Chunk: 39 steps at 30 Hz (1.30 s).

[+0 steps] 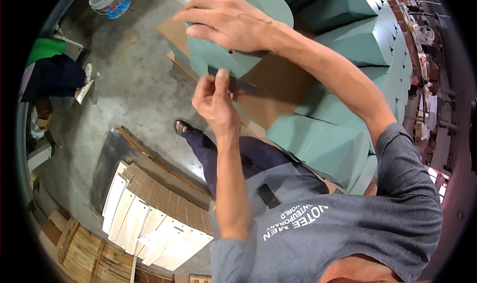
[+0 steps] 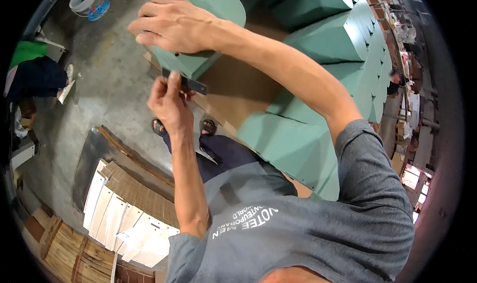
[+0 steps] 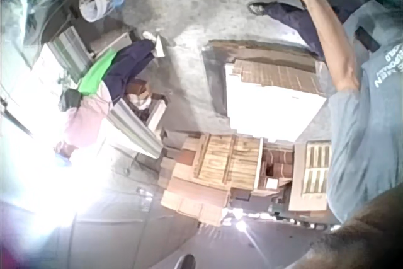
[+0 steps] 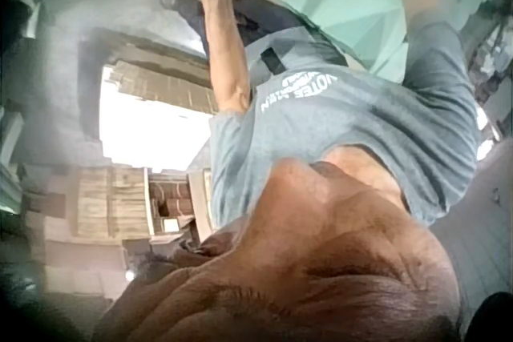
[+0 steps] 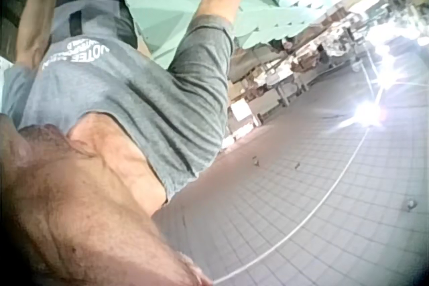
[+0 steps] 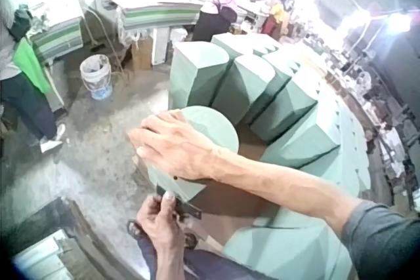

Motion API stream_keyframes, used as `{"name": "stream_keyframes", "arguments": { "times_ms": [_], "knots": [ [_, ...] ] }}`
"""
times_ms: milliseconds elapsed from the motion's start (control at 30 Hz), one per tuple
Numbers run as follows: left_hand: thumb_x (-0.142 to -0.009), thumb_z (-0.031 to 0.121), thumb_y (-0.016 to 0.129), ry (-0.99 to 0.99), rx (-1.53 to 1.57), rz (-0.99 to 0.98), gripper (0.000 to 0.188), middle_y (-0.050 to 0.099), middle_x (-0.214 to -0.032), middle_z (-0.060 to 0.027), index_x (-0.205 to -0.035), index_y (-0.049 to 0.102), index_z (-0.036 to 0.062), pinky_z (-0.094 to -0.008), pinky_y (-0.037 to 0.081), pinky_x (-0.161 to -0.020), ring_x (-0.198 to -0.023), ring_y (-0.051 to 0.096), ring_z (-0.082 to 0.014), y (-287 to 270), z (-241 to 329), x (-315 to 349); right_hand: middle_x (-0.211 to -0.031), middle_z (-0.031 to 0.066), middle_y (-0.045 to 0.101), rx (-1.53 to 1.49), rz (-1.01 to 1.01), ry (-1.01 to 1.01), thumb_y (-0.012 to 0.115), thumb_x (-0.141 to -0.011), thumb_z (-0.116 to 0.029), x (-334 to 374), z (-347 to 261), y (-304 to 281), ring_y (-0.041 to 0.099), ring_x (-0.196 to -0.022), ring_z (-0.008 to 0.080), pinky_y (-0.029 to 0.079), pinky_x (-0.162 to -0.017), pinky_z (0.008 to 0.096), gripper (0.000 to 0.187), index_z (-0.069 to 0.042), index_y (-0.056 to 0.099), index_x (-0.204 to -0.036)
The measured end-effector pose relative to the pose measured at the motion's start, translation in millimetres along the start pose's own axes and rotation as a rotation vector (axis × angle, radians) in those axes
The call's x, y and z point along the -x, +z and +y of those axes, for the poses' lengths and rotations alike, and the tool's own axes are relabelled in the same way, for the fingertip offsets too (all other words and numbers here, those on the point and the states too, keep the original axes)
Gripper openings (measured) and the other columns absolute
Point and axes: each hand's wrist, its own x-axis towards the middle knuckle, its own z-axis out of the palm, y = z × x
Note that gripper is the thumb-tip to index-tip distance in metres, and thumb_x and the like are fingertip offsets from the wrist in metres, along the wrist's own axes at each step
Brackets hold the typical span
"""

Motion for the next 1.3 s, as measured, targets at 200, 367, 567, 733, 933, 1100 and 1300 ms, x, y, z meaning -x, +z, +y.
{"name": "stream_keyframes", "arguments": {
  "times_ms": [200, 367, 567, 733, 933, 1100, 1300],
  "knots": [
    [-0.099, 0.016, 0.069, 0.16, 0.006, 0.142, 0.032, 0.063, -0.066, -0.0058, -0.076, 0.052, 0.0016, -0.0235, 0.046, -0.051, -0.054, 0.059, -0.0102, 32.1, -1.2, 32.5, -0.113, 0.0031, 0.066, -0.019, -0.005, 0.003, 0.057, -0.1, -0.035, 1.9, 2.4, -4.1, 0.059, -0.111, 0.0235, 0.04, -0.102, 0.0449, 0.03, -0.017, 0.069, -0.12],
    [-0.098, 0.017, 0.071, 0.246, -0.086, 0.119, 0.031, 0.064, -0.068, -0.0031, -0.077, 0.054, 0.0014, -0.0224, 0.049, -0.053, -0.058, 0.062, -0.0096, 34.1, -1.9, 25.4, -0.113, 0.0028, 0.066, -0.01, 0.021, 0.003, 0.057, -0.1, -0.035, -1.2, 0.4, -2.7, 0.058, -0.111, 0.0232, 0.039, -0.103, 0.0441, 0.029, -0.018, 0.069, -0.12],
    [-0.101, 0.016, 0.065, 0.133, 0.049, 0.195, 0.029, 0.064, -0.071, -0.0029, -0.079, 0.055, 0.0002, -0.0257, 0.055, -0.054, -0.059, 0.06, -0.0086, 5.6, -37.5, 21.2, -0.122, 0.0037, 0.064, 0.01, -0.028, -0.015, 0.055, -0.102, -0.029, -0.6, 0.1, -4.0, 0.057, -0.111, 0.024, 0.039, -0.104, 0.0425, 0.032, -0.012, 0.065, -0.127],
    [-0.1, 0.013, 0.067, 0.197, -0.048, 0.176, 0.027, 0.061, -0.068, -0.0021, -0.079, 0.054, 0.0021, -0.0234, 0.051, -0.054, -0.06, 0.059, -0.0075, 10.9, -26.1, 39.8, -0.125, 0.0048, 0.064, 0.005, -0.04, -0.014, 0.054, -0.103, -0.03, -2.9, 6.0, -7.5, 0.057, -0.112, 0.024, 0.038, -0.104, 0.0432, 0.034, -0.013, 0.065, -0.129],
    [-0.1, 0.014, 0.068, 0.172, -0.008, 0.145, 0.029, 0.061, -0.067, -0.0033, -0.077, 0.053, 0.0022, -0.0238, 0.051, -0.054, -0.057, 0.058, -0.0088, 19.3, -25.0, 20.5, -0.123, 0.0044, 0.065, -0.003, -0.056, -0.002, 0.055, -0.102, -0.027, -4.2, 2.1, -5.2, 0.057, -0.111, 0.0238, 0.038, -0.104, 0.0432, 0.032, -0.012, 0.065, -0.129],
    [-0.099, 0.021, 0.069, 0.151, 0.052, 0.219, 0.035, 0.062, -0.063, -0.0058, -0.074, 0.051, 0.0039, -0.0251, 0.05, -0.053, -0.054, 0.061, -0.013, 12.8, -45.7, 24.3, -0.126, 0.0044, 0.064, -0.022, -0.061, -0.005, 0.054, -0.102, -0.023, -0.1, 1.6, -2.0, 0.056, -0.111, 0.0239, 0.037, -0.106, 0.0434, 0.032, -0.012, 0.064, -0.13],
    [-0.1, 0.019, 0.068, 0.182, 0.035, 0.136, 0.031, 0.062, -0.066, -0.0042, -0.078, 0.054, 0.0028, -0.0247, 0.05, -0.054, -0.055, 0.059, -0.0105, 20.7, -29.8, 19.4, -0.119, 0.0058, 0.065, 0.019, 0.02, -0.021, 0.054, -0.102, -0.032, 1.2, 4.9, 0.4, 0.056, -0.12, 0.0252, 0.036, -0.107, 0.0449, 0.034, -0.013, 0.067, -0.127]
  ]
}}
